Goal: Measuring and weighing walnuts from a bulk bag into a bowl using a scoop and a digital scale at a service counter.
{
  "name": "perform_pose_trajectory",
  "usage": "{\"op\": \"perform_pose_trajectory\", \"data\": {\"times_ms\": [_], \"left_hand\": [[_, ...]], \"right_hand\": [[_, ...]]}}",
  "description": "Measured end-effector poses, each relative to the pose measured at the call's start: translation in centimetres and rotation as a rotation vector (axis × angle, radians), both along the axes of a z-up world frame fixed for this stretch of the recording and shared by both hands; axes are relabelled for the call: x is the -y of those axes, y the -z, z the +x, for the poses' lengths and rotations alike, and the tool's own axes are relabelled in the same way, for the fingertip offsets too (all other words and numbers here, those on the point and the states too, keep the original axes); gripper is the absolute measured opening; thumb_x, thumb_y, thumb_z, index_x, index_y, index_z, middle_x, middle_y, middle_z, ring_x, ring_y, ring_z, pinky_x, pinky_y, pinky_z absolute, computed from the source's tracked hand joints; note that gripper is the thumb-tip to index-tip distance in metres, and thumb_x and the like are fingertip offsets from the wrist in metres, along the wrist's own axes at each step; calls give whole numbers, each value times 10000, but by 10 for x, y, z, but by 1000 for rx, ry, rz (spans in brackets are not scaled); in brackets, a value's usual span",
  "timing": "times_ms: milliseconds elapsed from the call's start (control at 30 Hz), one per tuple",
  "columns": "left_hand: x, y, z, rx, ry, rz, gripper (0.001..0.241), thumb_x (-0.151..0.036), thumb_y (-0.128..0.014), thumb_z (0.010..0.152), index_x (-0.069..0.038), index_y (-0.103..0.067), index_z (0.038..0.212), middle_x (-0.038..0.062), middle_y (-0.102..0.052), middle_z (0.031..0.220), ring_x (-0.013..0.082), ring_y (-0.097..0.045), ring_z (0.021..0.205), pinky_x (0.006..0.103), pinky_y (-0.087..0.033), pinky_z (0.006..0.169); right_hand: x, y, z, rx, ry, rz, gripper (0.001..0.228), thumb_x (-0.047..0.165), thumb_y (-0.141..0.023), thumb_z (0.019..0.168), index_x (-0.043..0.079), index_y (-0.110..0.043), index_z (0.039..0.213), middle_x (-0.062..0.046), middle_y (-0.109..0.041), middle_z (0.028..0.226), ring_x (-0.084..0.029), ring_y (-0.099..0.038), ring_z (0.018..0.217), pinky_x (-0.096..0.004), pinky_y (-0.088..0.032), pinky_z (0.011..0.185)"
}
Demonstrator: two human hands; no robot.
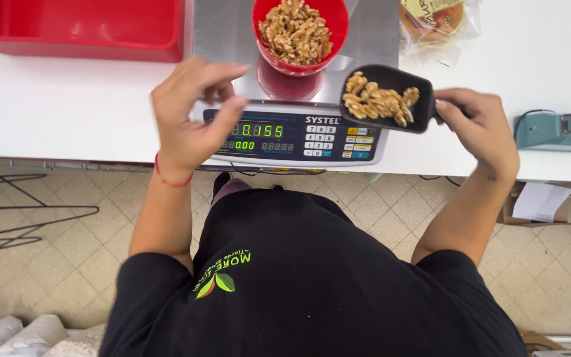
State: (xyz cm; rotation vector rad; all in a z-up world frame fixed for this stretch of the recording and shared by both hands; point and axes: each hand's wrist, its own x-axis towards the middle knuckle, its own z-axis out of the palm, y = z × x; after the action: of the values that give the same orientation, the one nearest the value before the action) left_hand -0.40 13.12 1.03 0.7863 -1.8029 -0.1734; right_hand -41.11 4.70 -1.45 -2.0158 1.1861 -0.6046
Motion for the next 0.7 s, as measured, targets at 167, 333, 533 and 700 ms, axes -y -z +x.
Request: {"op": "perform_pose_trajectory", "data": {"times_ms": [167, 333, 533, 700], "left_hand": [[-49, 54, 28, -356, -245, 347, 174, -82, -608, 1001, 28, -609, 1136, 79, -587, 784, 156, -560, 730, 275, -474, 725], [-61, 68, 32, -421, -362, 406, 190, -133, -567, 1011, 3, -594, 1141, 94, -592, 794, 167, -584, 747, 272, -479, 722], [-26, 38, 15, -264, -234, 339, 209, -47, -632, 997, -39, -602, 1204, 72, -586, 855, 144, -521, 737, 257, -445, 653], [54, 7, -2, 192, -156, 130, 175, -165, -668, 1015, -32, -666, 1128, 98, -605, 1024, 266, -575, 958, 358, -453, 782]], "right_hand": [[-19, 10, -11, 13, 123, 95, 227, 95, -525, 1049, -40, -664, 1166, -103, -595, 810, -143, -493, 713, -267, -397, 635], [-24, 23, -8, 48, 132, 166, 227, 106, -532, 1029, -29, -660, 1161, -86, -590, 821, -142, -488, 727, -251, -395, 646], [-28, 25, 5, 100, 72, 167, 241, 119, -533, 1026, -37, -657, 1162, -80, -591, 811, -140, -470, 701, -248, -403, 639], [-36, 24, 18, 46, 61, 177, 248, 140, -543, 1015, -12, -669, 1165, -73, -621, 822, -135, -500, 709, -257, -442, 668]]}}
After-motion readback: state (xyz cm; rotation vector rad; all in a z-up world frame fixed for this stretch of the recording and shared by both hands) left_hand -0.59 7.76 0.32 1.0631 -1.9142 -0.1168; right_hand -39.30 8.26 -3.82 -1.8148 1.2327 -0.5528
